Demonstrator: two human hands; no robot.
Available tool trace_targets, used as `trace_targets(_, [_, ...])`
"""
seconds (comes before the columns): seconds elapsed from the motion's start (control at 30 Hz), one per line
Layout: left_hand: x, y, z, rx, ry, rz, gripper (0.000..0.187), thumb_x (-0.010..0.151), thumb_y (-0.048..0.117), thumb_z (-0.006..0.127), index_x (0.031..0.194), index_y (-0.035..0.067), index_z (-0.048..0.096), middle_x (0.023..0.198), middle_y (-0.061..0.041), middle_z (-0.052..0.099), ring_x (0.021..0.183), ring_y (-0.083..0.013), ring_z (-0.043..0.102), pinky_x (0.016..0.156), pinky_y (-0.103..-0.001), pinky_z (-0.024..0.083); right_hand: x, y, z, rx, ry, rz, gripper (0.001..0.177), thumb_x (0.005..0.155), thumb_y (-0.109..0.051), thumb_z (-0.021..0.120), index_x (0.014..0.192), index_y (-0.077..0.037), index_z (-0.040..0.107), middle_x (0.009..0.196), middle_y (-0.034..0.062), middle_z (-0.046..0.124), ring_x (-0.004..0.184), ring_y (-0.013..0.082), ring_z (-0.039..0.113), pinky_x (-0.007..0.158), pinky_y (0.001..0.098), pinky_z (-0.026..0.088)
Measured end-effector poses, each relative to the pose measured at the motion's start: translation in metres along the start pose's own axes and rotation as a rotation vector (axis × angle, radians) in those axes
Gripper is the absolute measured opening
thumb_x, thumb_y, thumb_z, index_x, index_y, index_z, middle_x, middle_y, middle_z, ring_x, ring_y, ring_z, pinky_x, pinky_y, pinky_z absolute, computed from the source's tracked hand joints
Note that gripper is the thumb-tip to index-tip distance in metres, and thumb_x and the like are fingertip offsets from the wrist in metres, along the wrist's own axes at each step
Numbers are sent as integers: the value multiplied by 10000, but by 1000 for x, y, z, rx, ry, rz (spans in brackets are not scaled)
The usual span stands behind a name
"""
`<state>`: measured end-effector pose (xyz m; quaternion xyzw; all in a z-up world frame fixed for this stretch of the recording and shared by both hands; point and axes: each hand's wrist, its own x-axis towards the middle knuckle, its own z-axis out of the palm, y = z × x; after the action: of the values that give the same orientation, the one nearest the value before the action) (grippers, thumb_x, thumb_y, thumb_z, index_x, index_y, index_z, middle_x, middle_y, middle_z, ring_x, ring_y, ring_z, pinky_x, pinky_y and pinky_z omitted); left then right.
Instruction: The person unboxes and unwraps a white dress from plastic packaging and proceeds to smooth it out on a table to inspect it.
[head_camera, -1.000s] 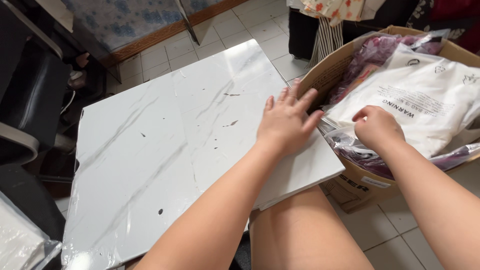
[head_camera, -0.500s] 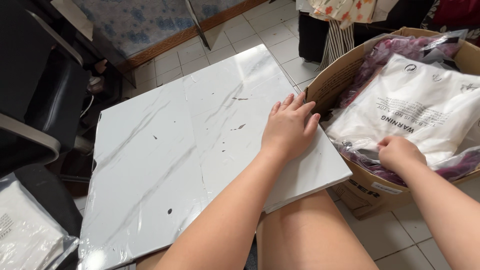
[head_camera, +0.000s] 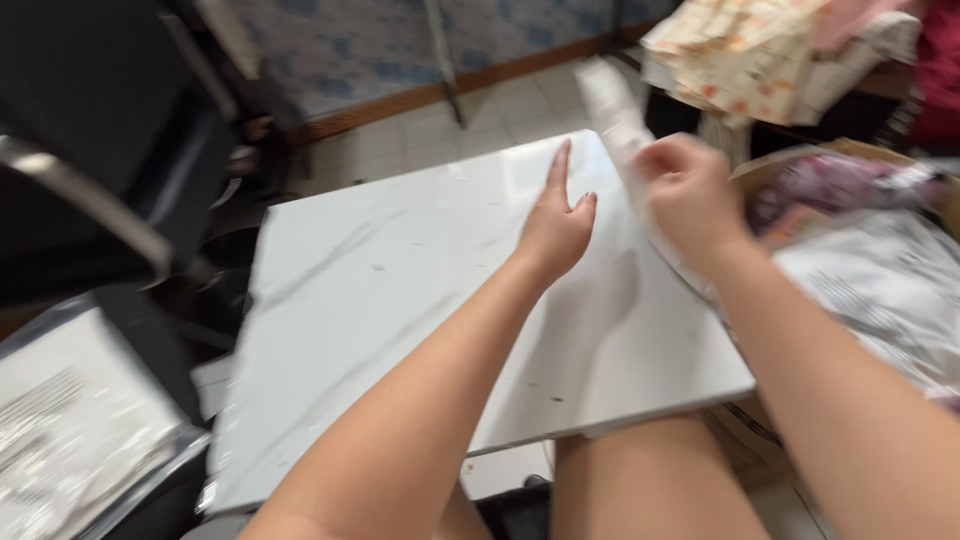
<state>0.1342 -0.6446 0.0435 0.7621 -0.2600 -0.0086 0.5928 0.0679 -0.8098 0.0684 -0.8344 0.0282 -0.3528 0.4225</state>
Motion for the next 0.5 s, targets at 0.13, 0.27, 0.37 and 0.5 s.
trace_targets(0.13, [-31, 6, -113, 787, 258, 404, 962, 718, 124, 751, 1568, 256, 319, 1586, -251, 350, 1344, -435, 469, 1054, -517, 398, -41, -89, 86, -114, -219, 37, 180, 947, -157, 661, 1088, -110, 762, 929, 130, 754, 809, 261, 706, 764, 387, 543])
trace_targets(0.27, [-84, -19, -220, 1220, 70, 301, 492, 595, 262, 834, 1080, 292, 763, 1511, -96, 525, 1432, -357, 440, 1173, -566, 241, -98, -141, 145, 15, -516, -68, 239, 923, -113, 607, 1116, -111, 747, 1047, 115, 762, 905, 252, 719, 832, 382, 553])
trace_targets(0.37, [-158, -49, -267, 1072, 83, 90, 321, 758, 153, 735, 1067, 218, 788, 1175, 0, 740, 1224, -222, 600, 1188, -560, 228, -139, -164, 158, -37, -633, -217, 206, 900, -103, 622, 1068, -103, 743, 1056, 109, 755, 959, 301, 696, 835, 418, 530])
trace_targets(0.5, [-208, -66, -274, 866, 378, 100, 147, 841, 209, 726, 956, 159, 802, 1088, 15, 781, 1088, -219, 665, 1048, -455, 390, -134, -147, 163, 6, -547, -647, 117, 865, -90, 678, 965, -71, 734, 1057, 120, 749, 1015, 329, 699, 890, 421, 535])
